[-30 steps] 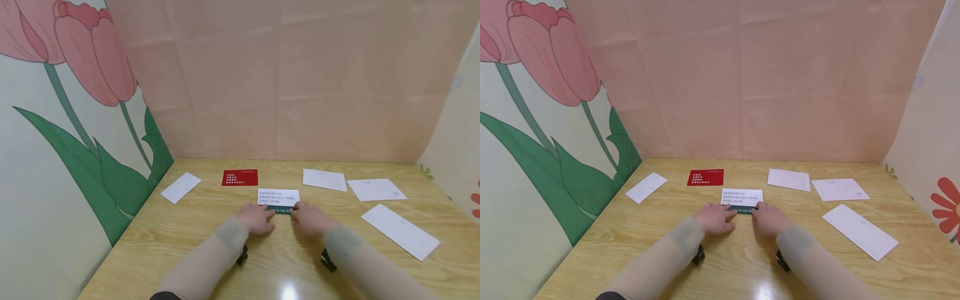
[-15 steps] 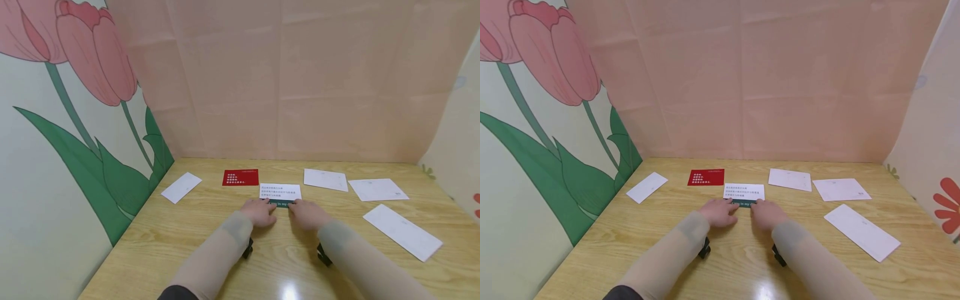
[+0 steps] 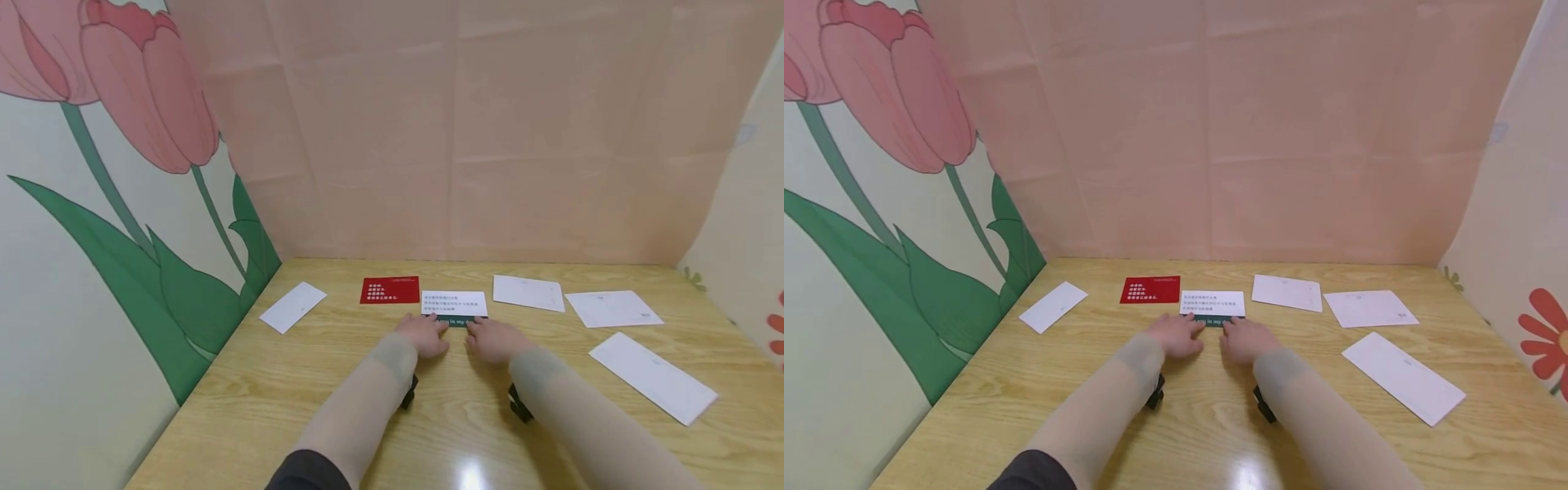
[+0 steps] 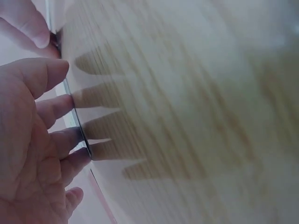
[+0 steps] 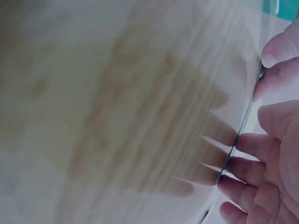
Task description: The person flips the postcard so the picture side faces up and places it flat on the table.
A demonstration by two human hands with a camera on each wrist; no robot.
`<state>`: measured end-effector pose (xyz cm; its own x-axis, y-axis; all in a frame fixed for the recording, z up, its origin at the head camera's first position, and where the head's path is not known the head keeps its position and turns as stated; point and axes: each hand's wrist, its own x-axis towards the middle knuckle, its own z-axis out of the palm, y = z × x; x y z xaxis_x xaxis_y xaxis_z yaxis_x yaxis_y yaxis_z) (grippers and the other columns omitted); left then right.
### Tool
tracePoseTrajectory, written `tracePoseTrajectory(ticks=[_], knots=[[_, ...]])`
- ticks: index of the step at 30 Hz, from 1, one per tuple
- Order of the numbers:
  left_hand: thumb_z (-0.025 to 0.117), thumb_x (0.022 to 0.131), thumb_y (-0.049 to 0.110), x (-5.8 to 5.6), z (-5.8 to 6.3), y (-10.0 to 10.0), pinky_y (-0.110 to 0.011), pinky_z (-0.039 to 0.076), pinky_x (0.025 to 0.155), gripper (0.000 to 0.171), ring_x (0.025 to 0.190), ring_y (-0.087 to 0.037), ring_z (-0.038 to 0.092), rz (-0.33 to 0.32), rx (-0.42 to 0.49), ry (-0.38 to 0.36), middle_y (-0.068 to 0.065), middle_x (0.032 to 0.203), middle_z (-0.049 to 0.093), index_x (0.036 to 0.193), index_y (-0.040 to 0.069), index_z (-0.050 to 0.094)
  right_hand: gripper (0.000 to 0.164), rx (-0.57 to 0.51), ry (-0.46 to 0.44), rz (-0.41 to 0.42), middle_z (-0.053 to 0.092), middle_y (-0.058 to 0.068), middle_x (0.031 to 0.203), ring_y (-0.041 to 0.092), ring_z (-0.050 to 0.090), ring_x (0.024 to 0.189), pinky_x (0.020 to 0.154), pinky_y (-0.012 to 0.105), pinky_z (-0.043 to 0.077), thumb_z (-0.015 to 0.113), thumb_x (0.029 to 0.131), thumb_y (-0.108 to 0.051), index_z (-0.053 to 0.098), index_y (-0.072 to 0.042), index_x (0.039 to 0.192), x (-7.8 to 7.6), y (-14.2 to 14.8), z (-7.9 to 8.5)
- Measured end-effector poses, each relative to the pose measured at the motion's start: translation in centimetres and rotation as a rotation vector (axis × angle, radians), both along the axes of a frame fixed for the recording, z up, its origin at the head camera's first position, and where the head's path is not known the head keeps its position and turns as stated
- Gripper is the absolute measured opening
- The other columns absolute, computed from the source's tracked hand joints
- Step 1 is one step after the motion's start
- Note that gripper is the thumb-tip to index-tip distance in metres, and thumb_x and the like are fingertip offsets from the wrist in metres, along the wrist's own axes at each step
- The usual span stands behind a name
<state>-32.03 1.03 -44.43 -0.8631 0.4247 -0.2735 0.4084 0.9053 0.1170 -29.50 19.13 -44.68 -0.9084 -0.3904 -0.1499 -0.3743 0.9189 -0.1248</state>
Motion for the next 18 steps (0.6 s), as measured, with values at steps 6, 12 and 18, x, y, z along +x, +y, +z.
tracePoseTrajectory(ticks=[6,12,18], knots=[[0.049,0.094,0.052,-1.1,-0.1,0.1,-0.044,0.012,0.116,0.051,0.142,-0.013,0.026,0.036,0.012,-0.022,0.011,0.153,0.033,0.143,0.041,0.042,0.048,0.005,-0.019,-0.01,0.039,0.026,0.145,0.041,0.036,0.134,0.107,0.053,0.03,0.041,0.103,-0.027,0.046,0.003,0.139,-1.4,0.4,-0.6],[0.047,0.095,0.051,-1.5,0.2,0.2,-0.044,0.011,0.116,0.05,0.142,-0.012,0.026,0.038,0.003,-0.023,0.011,0.153,0.032,0.144,0.04,0.042,0.05,-0.019,-0.073,-0.04,0.034,0.027,0.148,0.043,0.032,0.136,0.108,0.055,0.028,0.039,0.103,-0.028,0.042,0.002,0.143,-2.1,0.4,-0.2],[0.045,0.097,0.048,-1.4,0.6,0.4,-0.043,0.012,0.116,0.05,0.142,-0.014,0.025,0.036,0.005,-0.012,0.009,0.154,0.031,0.145,0.039,0.04,0.052,-0.037,-0.09,-0.038,0.03,0.027,0.15,0.045,0.029,0.136,0.108,0.057,0.025,0.038,0.104,-0.03,0.038,0.002,0.145,-2.3,0.9,-0.1]])
